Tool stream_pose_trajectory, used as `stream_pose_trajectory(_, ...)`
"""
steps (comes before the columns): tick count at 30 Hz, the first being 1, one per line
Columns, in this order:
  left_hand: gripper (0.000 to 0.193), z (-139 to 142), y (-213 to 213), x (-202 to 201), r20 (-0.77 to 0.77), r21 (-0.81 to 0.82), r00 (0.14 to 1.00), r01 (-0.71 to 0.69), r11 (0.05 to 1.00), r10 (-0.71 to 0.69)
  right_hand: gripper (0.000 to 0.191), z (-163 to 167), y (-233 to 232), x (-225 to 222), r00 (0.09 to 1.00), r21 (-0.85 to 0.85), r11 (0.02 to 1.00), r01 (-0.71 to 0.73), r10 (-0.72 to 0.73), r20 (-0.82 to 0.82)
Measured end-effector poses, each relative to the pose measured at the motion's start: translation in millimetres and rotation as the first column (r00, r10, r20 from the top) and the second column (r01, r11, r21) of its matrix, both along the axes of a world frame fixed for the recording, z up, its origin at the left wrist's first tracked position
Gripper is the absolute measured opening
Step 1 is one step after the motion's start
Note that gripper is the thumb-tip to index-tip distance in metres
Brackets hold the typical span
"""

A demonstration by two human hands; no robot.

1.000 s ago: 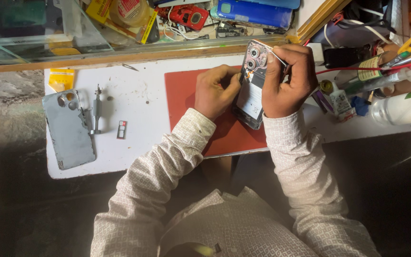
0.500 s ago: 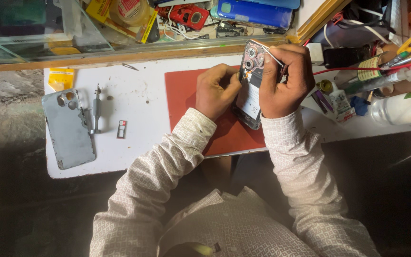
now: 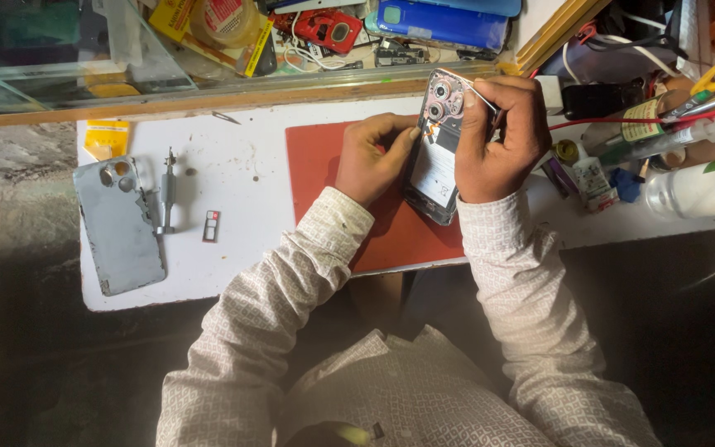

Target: The person uses a small metal tool to carefully pry and separate the back cover from a smartphone. They work around the camera module and along the edges, gradually lifting the cover while holding the phone steady.

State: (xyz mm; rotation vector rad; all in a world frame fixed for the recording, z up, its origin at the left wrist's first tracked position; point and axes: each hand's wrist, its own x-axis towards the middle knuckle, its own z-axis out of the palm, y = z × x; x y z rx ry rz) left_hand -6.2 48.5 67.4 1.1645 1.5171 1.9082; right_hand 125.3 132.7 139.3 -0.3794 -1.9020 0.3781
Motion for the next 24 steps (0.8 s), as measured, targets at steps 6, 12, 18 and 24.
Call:
stream_pose_trajectory(6, 0.017, -5.9, 4.0, -1.7, 0.012, 0.024, 0.999, 0.039, 0.999, -0.039, 0.01, 0.4, 0.7, 0.2, 1.0, 0.002, 1.0, -0.011, 0.011, 0.0)
stream_pose_trajectory(12, 0.017, -5.7, 2.0, -1.3, -0.042, 0.056, 0.999, -0.001, 0.998, 0.003, 0.009, 1.0, -1.6, -0.2, 1.0, -0.036, 0.999, 0.004, -0.003, 0.009)
stream_pose_trajectory(18, 0.016, -1.3, 0.6, 3.7, -0.084, 0.063, 0.992, -0.087, 0.994, 0.093, 0.009, 4.9, -7.6, -1.0, 1.0, 0.014, 1.0, 0.005, -0.006, 0.019)
stream_pose_trajectory(24, 0.011, 0.2, 1.1, 9.6, -0.045, 0.042, 0.99, -0.128, 0.991, 0.13, 0.011, 8.7, -13.8, -2.8, 1.0, 0.033, 0.999, -0.003, 0.002, 0.022)
